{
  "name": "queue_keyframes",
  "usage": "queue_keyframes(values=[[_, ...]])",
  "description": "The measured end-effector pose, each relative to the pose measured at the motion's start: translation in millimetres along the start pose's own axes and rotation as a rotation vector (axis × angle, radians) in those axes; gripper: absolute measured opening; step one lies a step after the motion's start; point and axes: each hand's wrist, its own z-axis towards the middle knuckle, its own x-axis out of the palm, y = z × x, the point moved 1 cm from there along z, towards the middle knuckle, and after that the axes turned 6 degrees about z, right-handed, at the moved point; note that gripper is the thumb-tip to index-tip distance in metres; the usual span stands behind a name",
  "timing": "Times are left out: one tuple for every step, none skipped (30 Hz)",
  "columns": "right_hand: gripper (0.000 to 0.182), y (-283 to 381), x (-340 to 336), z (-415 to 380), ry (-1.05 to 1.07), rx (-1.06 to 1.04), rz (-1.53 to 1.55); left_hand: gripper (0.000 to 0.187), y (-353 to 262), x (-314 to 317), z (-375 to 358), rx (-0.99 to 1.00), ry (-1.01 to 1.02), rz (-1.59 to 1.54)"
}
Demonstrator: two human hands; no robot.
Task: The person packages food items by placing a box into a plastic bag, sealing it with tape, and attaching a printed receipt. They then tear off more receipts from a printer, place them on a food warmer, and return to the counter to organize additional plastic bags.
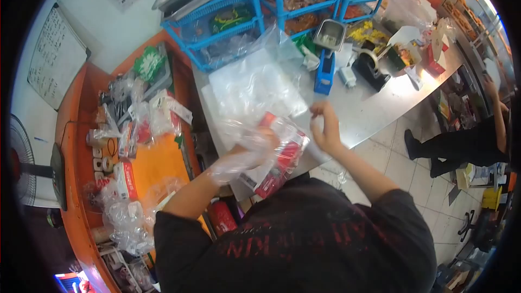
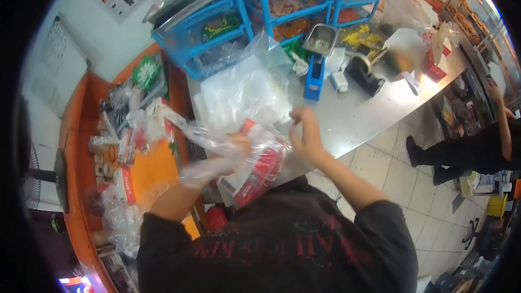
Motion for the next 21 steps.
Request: queue_keyframes(values=[[0.04, 12.9, -3.3, -9.7, 0.072, -0.153, -0.081, 0.017, 9.5, -14.2, -8.9, -0.04, 0.145, 0.433], [0.053, 27.4, -3.4, -15.9, 0.146, -0.302, -0.163, 0.018, 19.4, -31.5, -4.2, -0.249, 0.049, 0.352], [0.059, 38.9, 2.9, -16.3, 0.101, -0.383, -0.1, 0.02, 29.1, -48.9, 0.2, -0.445, -0.07, 0.252], [0.065, 48.0, 14.8, -13.0, 0.056, -0.465, -0.036, 0.022, 36.2, -82.3, 20.3, -0.728, -0.178, -0.204], [0.066, 45.3, 32.2, -9.8, -0.056, -0.424, 0.09, 0.024, 42.7, -115.7, 39.9, -0.982, -0.43, -0.643], [0.067, 51.6, 35.8, 0.7, -0.116, -0.412, 0.152, 0.025, 42.0, -151.8, 61.5, -1.217, -0.429, -0.897], [0.067, 58.1, 39.5, 11.2, -0.176, -0.402, 0.215, 0.025, 38.9, -167.7, 72.3, -1.199, -0.436, -0.89], [0.067, 88.5, 28.5, 29.3, -0.089, 0.013, 1.107, 0.025, 31.9, -180.9, 78.8, -1.131, -0.358, -0.789], [0.068, 94.9, 23.8, 36.5, 0.024, 0.209, 1.544, 0.025, 23.4, -191.2, 82.3, -1.061, -0.28, -0.686], [0.068, 101.3, 18.9, 43.4, 0.05, 0.476, 1.966, 0.027, 16.3, -199.5, 84.6, -0.99, -0.202, -0.58], [0.065, 96.9, 18.0, 43.3, 0.078, 0.555, 1.934, 0.029, 11.6, -205.7, 86.8, -0.921, -0.126, -0.473], [0.062, 91.4, 19.5, 39.5, 0.108, 0.642, 1.901, 0.032, 10.0, -210.6, 90.1, -0.86, -0.048, -0.367], [0.061, 84.3, 22.1, 33.3, 0.14, 0.738, 1.865, 0.032, 9.1, -213.2, 97.0, -0.866, -0.048, -0.359], [0.06, 75.6, 25.0, 25.1, 0.173, 0.839, 1.823, 0.03, 2.9, -215.2, 107.8, -0.431, -0.099, -0.015], [0.061, 64.7, 27.7, 16.0, 0.207, 0.946, 1.776, 0.028, -3.8, -214.9, 111.9, 0.009, -0.138, 0.316], [0.059, 35.0, 27.1, 10.8, 0.482, 0.962, 1.791, 0.028, 3.5, -207.8, 102.7, -0.004, -0.132, 0.321], [0.059, 5.2, 26.2, 5.0, 0.768, 0.941, 1.771, 0.024, 17.7, -189.7, 87.5, -0.11, -0.095, 0.176], [0.046, -2.8, 22.6, 15.5, 0.441, 1.197, 1.08, 0.021, 32.0, -171.5, 72.2, -0.22, -0.074, 0.034], [0.037, -22.2, 11.9, 31.1, 0.331, 0.943, 0.803, 0.02, 36.3, -157.7, 55.7, -0.347, -0.073, -0.085], [0.031, -51.5, -3.9, 50.3, 0.22, 0.68, 0.534, 0.018, 34.2, -144.5, 40.6, -0.449, -0.087, -0.168], [0.021, -80.0, -20.1, 74.0, 0.043, 0.606, 0.486, 0.017, 27.6, -129.9, 25.1, -0.527, -0.106, -0.226]])
